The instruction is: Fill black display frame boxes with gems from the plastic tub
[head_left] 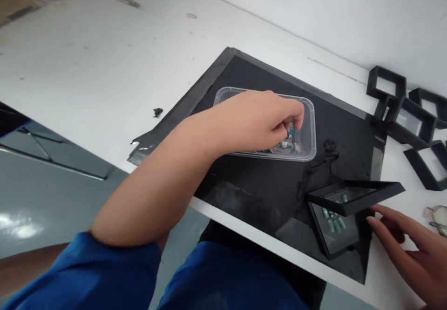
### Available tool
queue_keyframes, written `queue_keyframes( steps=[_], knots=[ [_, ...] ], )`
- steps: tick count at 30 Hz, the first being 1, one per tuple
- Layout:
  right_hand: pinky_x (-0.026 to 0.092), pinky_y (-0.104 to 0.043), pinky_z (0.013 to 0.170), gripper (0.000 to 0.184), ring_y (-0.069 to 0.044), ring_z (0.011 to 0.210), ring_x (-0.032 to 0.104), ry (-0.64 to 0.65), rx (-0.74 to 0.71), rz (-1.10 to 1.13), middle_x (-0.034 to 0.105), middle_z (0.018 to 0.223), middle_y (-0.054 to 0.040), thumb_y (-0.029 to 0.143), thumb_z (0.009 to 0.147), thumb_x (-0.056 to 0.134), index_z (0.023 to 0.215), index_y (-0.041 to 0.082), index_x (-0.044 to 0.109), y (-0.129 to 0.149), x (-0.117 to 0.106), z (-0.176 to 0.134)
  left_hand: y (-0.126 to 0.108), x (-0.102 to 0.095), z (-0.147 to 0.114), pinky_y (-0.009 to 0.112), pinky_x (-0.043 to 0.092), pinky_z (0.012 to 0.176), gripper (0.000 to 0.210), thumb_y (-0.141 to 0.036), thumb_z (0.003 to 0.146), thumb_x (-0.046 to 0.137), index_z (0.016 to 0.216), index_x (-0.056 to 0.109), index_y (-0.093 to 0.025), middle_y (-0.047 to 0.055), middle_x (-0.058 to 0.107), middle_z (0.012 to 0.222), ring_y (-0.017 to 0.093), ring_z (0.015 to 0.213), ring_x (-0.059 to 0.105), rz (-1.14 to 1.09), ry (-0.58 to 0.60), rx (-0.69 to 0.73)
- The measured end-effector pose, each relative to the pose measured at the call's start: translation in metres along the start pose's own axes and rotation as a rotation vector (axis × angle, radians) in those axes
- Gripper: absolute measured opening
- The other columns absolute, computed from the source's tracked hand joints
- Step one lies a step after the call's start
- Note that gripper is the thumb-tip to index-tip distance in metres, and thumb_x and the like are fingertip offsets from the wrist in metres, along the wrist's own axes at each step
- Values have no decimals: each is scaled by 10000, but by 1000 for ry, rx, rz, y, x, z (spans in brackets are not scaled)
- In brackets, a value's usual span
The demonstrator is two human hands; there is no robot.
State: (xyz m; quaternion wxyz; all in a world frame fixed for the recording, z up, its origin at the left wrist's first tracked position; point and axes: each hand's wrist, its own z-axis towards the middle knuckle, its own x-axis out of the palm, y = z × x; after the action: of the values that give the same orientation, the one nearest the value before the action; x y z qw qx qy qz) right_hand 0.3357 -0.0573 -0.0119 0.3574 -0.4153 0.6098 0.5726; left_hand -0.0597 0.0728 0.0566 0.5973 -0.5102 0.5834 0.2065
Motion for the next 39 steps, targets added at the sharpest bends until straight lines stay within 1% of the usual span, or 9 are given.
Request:
queue_keyframes(
  steps=[4, 7, 14, 18, 23, 25, 29, 32, 39],
  knots=[
    [577, -165, 434, 521, -138, 552, 621, -3, -11, 10, 680, 715, -1, 673, 854, 702, 1131, 246, 816, 2, 1, 1, 0, 3, 0, 274, 390, 697, 357, -213, 888, 603, 1229, 679, -291, -25, 752, 1020, 163, 818, 673, 56, 56, 1],
    [577, -167, 435, 522, -137, 547, 618, 2, 3, 10, 676, 717, -1, 670, 861, 696, 1139, 245, 815, 3, 2, 1, 0, 6, 2, 284, 390, 690, 396, -140, 868, 594, 1224, 688, -286, -23, 752, 988, 162, 790, 667, 105, 73, -14],
    [581, -170, 424, 522, -139, 551, 625, 11, 9, 26, 692, 742, -1, 679, 825, 734, 1107, 246, 811, 0, 1, 1, 6, 13, 5, 310, 484, 868, 418, -183, 919, 562, 1315, 649, -287, 12, 728, 1226, 218, 1004, 702, 156, 13, -31],
    [607, -174, 493, 505, -141, 628, 625, 22, -9, -5, 688, 808, -9, 657, 899, 669, 1186, 254, 773, 5, 0, -2, 6, 15, 6, 320, 509, 896, 380, -277, 941, 609, 1318, 658, -281, 18, 732, 1219, 229, 1045, 704, 155, 9, -35],
    [565, -172, 429, 471, -139, 618, 616, 25, -99, 21, 693, 841, -30, 612, 898, 685, 1169, 236, 769, 7, 1, 2, 4, 16, 9, 318, 512, 947, 306, -216, 955, 589, 1179, 763, -332, -36, 759, 1210, 202, 1077, 706, 143, 20, -13],
    [543, -174, 404, 467, -137, 610, 610, 37, -146, 36, 688, 840, -32, 602, 894, 691, 1183, 242, 761, 4, 2, 5, 3, 16, 10, 317, 514, 965, 291, -197, 957, 573, 1108, 793, -312, -35, 775, 1170, 204, 1101, 705, 142, 21, -25],
    [519, -176, 401, 464, -147, 653, 620, 77, -176, 31, 677, 865, -40, 572, 904, 694, 1244, 259, 736, 0, 2, 5, 4, 15, 10, 335, 521, 992, 246, -279, 945, 637, 1141, 784, -262, 11, 782, 1119, 216, 1061, 709, 153, -16, -58],
    [490, -171, 374, 462, -157, 670, 638, 104, -190, 65, 686, 909, -54, 561, 880, 730, 1233, 263, 741, -1, 1, 5, 6, 12, 8, 344, 526, 959, 216, -340, 927, 683, 1090, 792, -250, 22, 782, 1090, 223, 1009, 703, 167, -23, -79],
    [491, -188, 412, 466, -159, 690, 566, 79, -116, 96, 645, 866, -51, 567, 913, 702, 1256, 252, 728, 11, 0, 5, 5, 6, 6, 296, 490, 827, 166, -282, 922, 657, 943, 821, -267, 13, 776, 1033, 207, 960, 679, 153, -7, -139]
  ],
)
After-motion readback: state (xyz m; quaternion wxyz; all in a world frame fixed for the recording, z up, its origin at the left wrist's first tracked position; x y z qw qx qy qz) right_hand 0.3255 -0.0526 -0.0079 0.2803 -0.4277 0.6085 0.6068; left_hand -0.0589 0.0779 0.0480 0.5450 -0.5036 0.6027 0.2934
